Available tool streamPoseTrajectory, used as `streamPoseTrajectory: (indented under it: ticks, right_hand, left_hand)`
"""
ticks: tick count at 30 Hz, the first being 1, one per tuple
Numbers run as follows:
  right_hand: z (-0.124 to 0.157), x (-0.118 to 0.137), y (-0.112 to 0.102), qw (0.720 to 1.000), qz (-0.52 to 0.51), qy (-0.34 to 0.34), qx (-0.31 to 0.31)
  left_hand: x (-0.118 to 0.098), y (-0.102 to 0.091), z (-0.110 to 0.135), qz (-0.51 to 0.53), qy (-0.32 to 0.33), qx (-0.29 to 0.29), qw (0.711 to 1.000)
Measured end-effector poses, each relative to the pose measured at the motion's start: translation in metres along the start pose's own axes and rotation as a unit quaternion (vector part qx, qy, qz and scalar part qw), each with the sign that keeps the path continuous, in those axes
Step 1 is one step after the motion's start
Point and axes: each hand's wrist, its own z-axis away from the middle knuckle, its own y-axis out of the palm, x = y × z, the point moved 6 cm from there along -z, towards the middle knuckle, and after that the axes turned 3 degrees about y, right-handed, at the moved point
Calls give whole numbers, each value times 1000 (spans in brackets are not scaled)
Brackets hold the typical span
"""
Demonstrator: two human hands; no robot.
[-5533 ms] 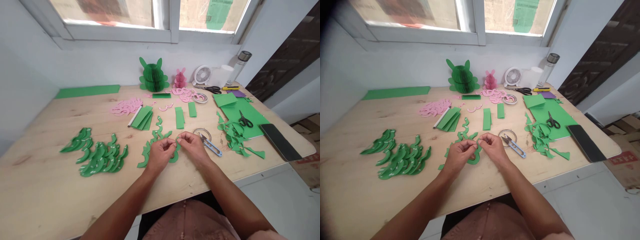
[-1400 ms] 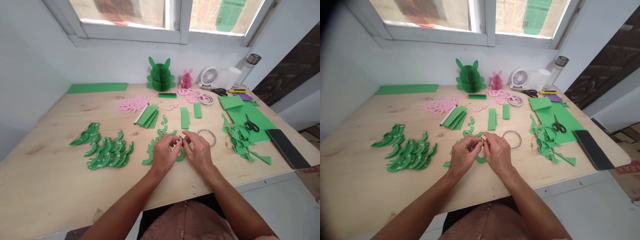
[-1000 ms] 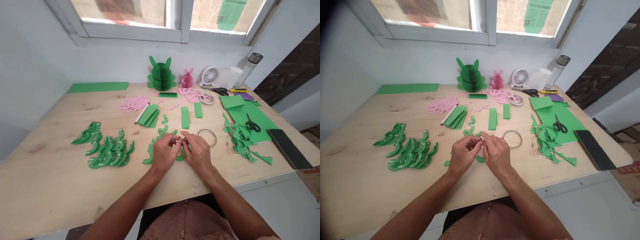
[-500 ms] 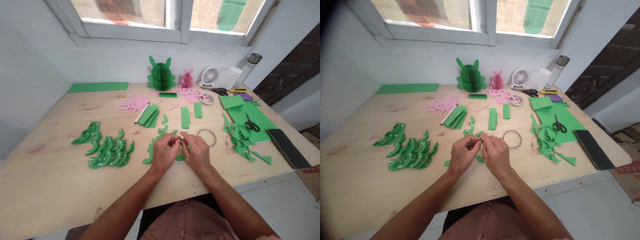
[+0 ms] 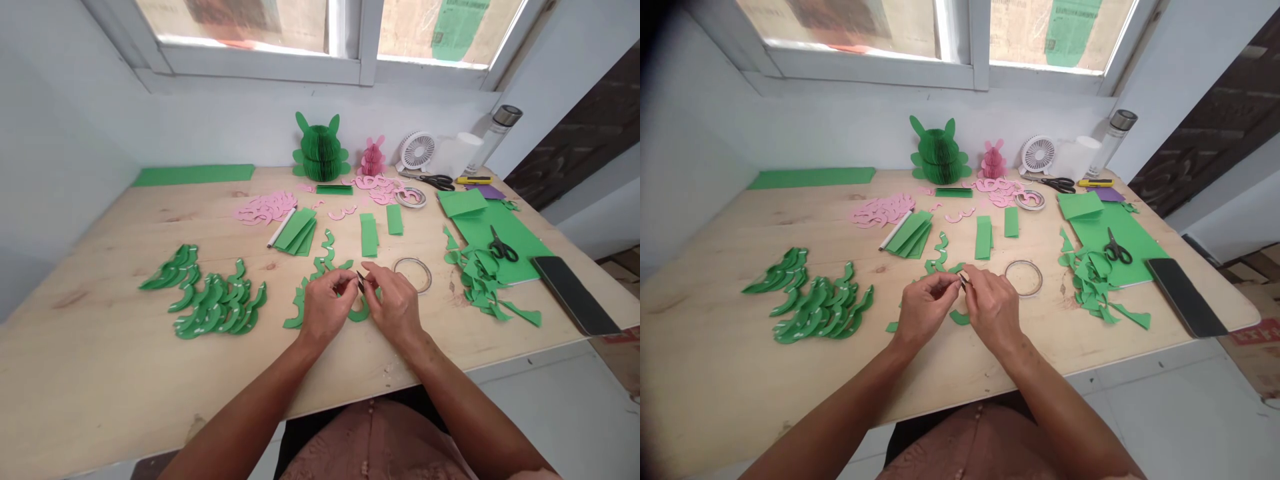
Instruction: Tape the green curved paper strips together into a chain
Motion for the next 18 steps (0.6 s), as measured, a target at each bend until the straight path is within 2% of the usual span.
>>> streamPoseTrajectory:
  ticks: [8,18]
  right_hand:
    - [-1,-12,1,991,-108,77,25]
    - [-1,-18,4,980,-153,121,34]
  left_hand:
    - [1,1,0,55,-48,17,997]
    - [-1,2,-1,121,-67,20,990]
